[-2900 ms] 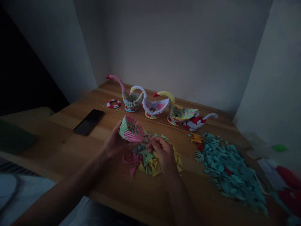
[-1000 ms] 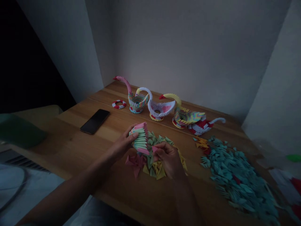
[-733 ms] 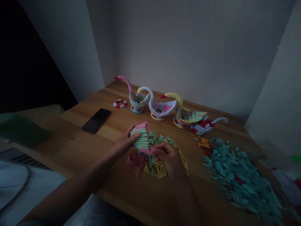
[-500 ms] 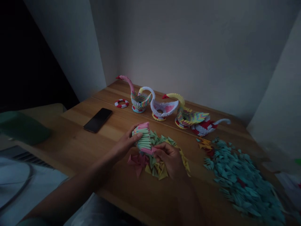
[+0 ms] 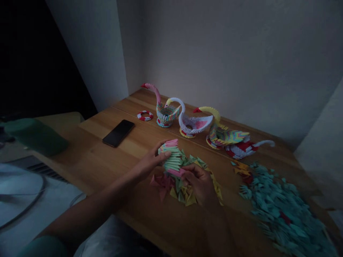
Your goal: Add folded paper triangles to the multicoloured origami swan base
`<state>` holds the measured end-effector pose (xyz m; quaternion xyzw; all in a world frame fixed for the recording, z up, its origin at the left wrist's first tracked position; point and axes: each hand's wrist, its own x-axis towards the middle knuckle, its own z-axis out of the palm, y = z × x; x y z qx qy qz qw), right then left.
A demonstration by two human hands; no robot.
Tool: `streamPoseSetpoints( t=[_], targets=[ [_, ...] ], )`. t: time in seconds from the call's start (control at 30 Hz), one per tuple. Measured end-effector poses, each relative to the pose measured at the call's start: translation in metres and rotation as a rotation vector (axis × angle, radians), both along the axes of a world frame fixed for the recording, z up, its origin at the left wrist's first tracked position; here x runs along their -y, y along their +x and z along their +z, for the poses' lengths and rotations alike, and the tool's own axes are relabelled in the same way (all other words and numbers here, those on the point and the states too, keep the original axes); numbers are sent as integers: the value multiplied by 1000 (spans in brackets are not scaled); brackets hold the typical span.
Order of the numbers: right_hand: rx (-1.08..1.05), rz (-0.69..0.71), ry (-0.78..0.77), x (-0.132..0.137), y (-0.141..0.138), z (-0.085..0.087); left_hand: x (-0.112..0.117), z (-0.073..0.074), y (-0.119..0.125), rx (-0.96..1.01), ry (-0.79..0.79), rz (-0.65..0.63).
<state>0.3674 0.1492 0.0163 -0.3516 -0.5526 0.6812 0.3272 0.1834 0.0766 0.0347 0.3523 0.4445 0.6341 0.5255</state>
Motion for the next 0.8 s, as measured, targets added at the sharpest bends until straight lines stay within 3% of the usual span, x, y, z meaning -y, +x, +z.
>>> streamPoseSetpoints(
  t=[0.5, 0.8],
  targets=[
    [-45, -101, 10, -1, -6, -10, -4, -4, 1, -9, 44, 53],
    [1, -78, 52, -2, -3, -10, -6, -9, -2, -73, 54, 58]
  ],
)
